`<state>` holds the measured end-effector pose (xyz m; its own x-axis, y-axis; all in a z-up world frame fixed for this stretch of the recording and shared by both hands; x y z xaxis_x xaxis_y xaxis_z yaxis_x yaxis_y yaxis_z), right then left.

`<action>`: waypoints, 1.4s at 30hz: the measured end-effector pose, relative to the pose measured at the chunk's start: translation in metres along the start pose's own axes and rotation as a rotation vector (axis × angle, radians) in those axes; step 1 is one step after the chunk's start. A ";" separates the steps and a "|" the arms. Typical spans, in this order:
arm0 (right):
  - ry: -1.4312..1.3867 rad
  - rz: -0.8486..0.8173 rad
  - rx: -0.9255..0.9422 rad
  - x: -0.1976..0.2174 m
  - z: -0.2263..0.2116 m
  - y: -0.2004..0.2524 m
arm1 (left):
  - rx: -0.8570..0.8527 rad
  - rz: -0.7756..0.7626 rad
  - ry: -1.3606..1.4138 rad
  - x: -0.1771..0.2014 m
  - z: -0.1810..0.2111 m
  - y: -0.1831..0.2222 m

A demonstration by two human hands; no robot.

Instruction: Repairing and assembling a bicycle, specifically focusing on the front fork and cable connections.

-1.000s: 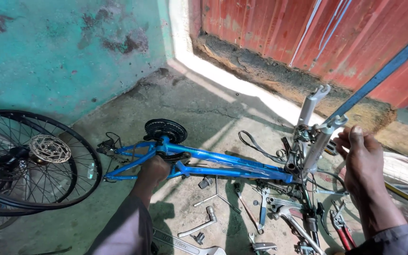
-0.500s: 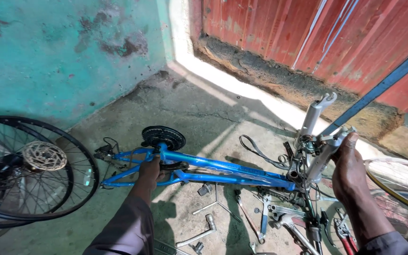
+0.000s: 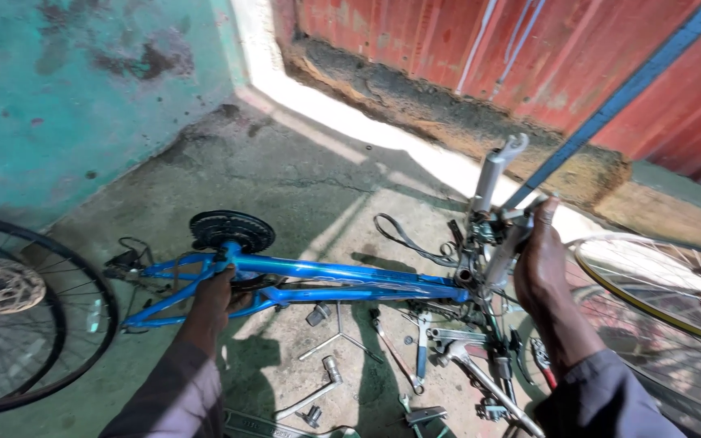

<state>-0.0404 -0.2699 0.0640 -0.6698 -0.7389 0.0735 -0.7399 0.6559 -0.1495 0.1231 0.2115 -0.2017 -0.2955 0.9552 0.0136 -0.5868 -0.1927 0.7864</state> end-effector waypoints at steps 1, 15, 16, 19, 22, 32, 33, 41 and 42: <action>0.007 0.016 0.000 -0.003 -0.009 0.003 | 0.003 -0.013 -0.011 -0.002 0.001 0.004; 0.074 0.004 -0.034 0.007 0.010 -0.007 | -0.355 0.637 -0.638 -0.003 -0.021 -0.084; 0.070 -0.009 -0.036 0.006 0.008 -0.006 | -0.349 0.649 -0.634 -0.005 -0.023 -0.072; 0.099 -0.008 -0.018 0.004 0.004 -0.006 | -0.421 0.683 -0.615 -0.012 -0.020 -0.054; 0.174 -0.022 0.002 0.012 0.009 -0.014 | -0.356 0.680 -0.670 -0.007 -0.022 -0.074; 0.270 -0.232 0.105 0.010 0.003 -0.015 | -0.026 -0.029 -0.025 0.008 -0.013 -0.021; 0.235 -0.229 0.073 0.010 0.002 -0.013 | -0.067 0.039 -0.134 0.007 -0.013 -0.017; 0.244 -0.240 0.091 0.007 0.003 -0.013 | -0.529 0.620 -0.956 -0.016 -0.025 -0.048; 0.252 -0.241 0.076 0.008 0.002 -0.012 | -0.584 0.660 -0.991 -0.022 -0.028 -0.022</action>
<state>-0.0366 -0.2837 0.0642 -0.4780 -0.8034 0.3551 -0.8781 0.4470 -0.1706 0.1217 0.1882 -0.2367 -0.1232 0.3560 0.9263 -0.8562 -0.5101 0.0822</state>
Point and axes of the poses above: each hand's wrist, its own y-axis away from the middle knuckle, its own x-axis out of the back of the hand, z = x × y, the point moved 4 cm from there along -y, towards the middle knuckle, and after that the axes turned 12 degrees about x, right-handed, at the moved point
